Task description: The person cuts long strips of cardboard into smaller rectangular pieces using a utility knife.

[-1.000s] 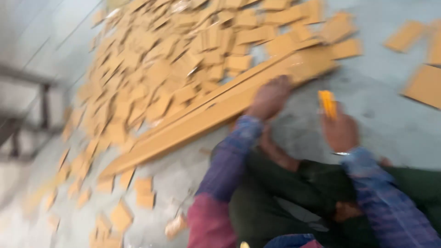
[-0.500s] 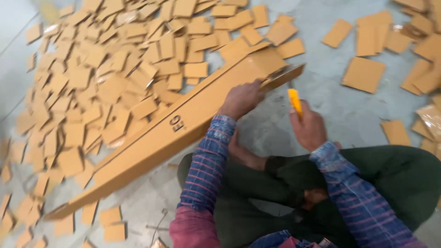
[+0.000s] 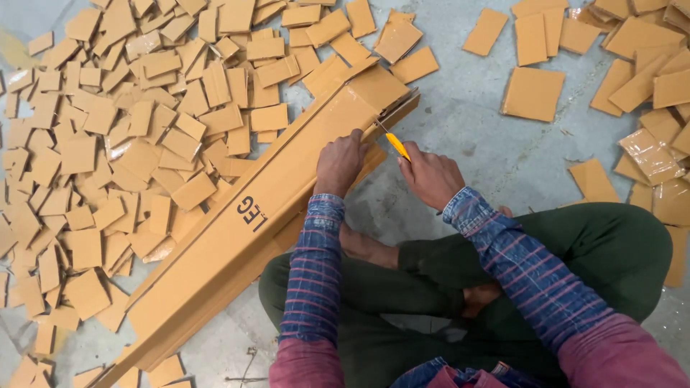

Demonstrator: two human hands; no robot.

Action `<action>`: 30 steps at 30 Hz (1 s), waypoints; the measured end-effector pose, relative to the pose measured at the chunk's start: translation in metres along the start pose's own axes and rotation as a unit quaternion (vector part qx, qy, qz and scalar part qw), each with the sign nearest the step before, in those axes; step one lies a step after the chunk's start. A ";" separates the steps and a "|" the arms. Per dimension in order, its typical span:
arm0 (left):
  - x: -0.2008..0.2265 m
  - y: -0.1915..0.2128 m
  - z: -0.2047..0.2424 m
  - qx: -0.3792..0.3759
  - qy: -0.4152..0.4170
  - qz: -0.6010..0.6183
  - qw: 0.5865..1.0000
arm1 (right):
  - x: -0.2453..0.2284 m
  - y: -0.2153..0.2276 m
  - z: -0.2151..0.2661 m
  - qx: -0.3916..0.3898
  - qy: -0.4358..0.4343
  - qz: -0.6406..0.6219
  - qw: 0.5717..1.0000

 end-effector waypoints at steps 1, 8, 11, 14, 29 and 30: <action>0.000 0.000 0.000 0.000 -0.001 0.001 1.000 | 0.002 -0.005 -0.002 -0.009 0.005 0.011 1.000; -0.008 -0.013 0.001 0.003 0.010 0.016 1.000 | 0.007 -0.017 -0.004 -0.019 -0.005 0.015 1.000; -0.010 -0.024 0.002 0.006 0.006 0.024 1.000 | 0.011 -0.027 -0.005 -0.051 -0.028 0.015 0.998; -0.008 -0.030 0.002 -0.002 0.005 0.024 1.000 | 0.017 -0.035 -0.008 -0.041 -0.022 0.023 0.999; -0.014 -0.041 -0.002 -0.001 0.007 0.016 1.000 | 0.028 -0.058 -0.015 -0.067 -0.048 0.048 0.995; -0.014 -0.043 -0.001 0.001 0.004 0.020 1.000 | 0.032 -0.063 -0.017 -0.074 -0.062 0.041 0.995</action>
Point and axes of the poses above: each hand's wrist, its own z-axis away from the middle knuckle, its own y-axis out of the back of the hand, x = y × z, the point moved 9 cm from there along -z, towards the middle knuckle, and after that the axes turned 3 degrees about -z, right-handed, at the moved point
